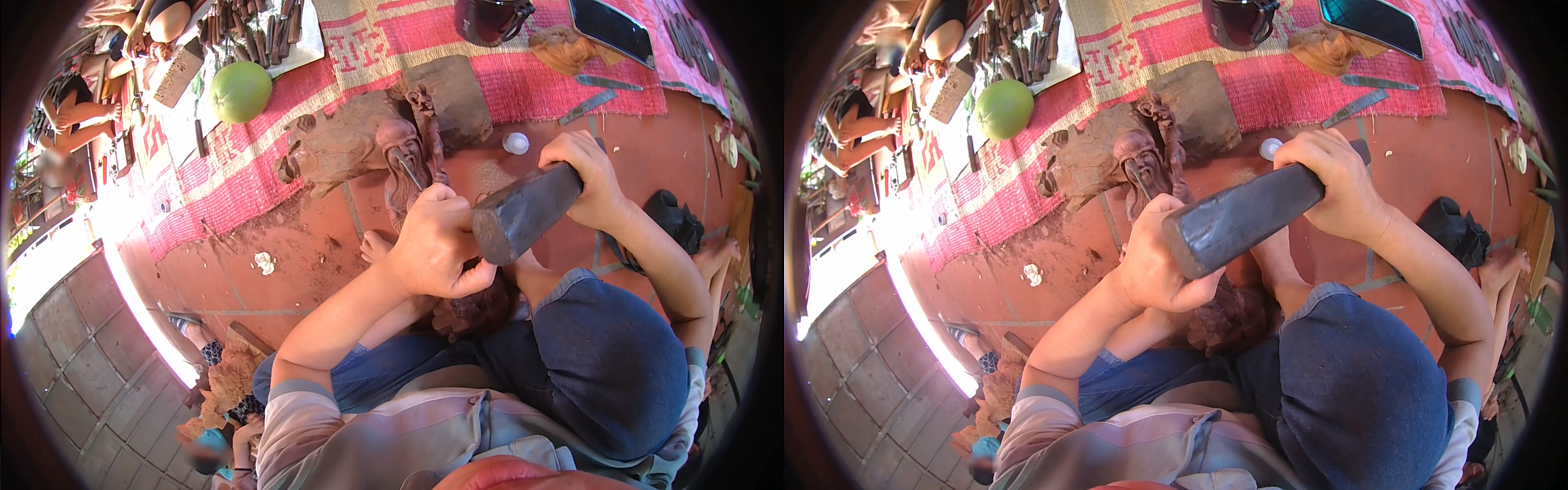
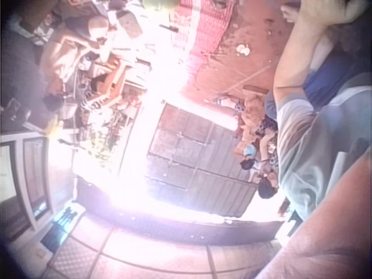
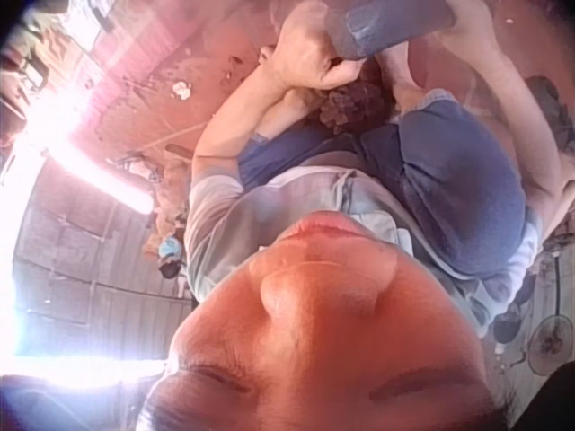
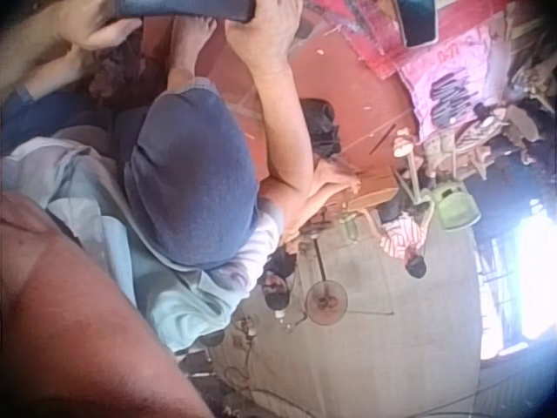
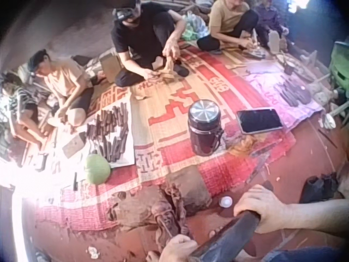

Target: The person carves a piece of wood using a chisel and mallet while sitting on the floor. They hold the wood between their legs and repeatedly strike the chisel to shape it. The person occasionally adjusts the wood and tools during the process.

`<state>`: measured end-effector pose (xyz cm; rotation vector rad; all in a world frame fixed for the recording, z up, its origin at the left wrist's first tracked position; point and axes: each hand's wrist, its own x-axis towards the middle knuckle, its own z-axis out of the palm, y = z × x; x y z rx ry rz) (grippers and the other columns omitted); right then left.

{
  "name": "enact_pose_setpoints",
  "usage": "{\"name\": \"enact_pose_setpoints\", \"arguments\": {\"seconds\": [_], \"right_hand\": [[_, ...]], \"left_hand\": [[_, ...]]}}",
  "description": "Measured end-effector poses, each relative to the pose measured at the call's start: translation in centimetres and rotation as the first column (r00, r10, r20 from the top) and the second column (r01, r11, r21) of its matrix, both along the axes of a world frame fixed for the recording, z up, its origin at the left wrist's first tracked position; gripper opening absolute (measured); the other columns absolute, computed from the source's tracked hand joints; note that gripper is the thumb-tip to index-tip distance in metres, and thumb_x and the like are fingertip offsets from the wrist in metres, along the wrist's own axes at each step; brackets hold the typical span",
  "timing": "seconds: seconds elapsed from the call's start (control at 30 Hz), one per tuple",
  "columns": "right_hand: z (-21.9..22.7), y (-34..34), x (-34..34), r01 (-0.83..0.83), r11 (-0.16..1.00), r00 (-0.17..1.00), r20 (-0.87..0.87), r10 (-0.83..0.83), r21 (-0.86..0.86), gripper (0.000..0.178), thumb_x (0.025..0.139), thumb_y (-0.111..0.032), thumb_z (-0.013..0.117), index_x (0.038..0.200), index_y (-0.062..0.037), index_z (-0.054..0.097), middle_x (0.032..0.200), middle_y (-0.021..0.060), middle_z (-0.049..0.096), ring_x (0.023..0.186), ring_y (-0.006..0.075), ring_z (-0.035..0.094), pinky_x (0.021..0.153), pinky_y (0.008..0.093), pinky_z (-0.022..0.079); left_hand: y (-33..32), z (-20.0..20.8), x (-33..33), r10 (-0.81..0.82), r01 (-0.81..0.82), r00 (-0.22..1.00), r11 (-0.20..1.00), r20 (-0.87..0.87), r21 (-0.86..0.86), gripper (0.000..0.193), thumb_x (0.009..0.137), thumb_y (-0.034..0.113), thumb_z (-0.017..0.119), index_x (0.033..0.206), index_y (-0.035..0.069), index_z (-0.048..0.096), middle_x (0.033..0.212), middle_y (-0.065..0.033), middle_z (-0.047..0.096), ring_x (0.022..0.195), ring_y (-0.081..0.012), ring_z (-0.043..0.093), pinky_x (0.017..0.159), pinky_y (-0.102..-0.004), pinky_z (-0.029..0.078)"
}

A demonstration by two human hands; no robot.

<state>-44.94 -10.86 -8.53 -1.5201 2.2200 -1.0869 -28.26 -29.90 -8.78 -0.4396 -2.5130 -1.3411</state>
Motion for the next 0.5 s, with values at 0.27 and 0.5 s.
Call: {"name": "enact_pose_setpoints", "arguments": {"seconds": [0.27,0.5], "right_hand": [[0.8,-0.7,-0.3,-0.119,0.991,0.991,-0.075,0.114,-0.068,0.030,0.061,-0.003,0.069,0.088,-0.0104,0.056,0.079,0.0052,0.057,0.077,0.0282,0.056,0.074,0.0369,0.041],[1.5,-1.0,-0.4,-0.172,0.974,0.972,-0.185,0.143,-0.149,0.026,0.062,-0.009,0.070,0.085,-0.0114,0.059,0.081,0.0045,0.058,0.077,0.0255,0.058,0.074,0.0367,0.042]], "left_hand": [[-0.6,0.7,-0.1,-0.050,0.052,0.993,0.999,0.107,-0.014,0.026,0.062,0.035,0.065,0.068,0.010,0.061,0.065,-0.0026,0.049,0.060,-0.0214,0.049,0.061,-0.0359,0.034],[-1.0,0.2,-0.2,-0.144,0.149,0.987,0.986,0.075,-0.073,0.020,0.064,0.031,0.062,0.060,0.012,0.057,0.063,-0.0008,0.049,0.059,-0.0215,0.048,0.061,-0.0363,0.034]]}}
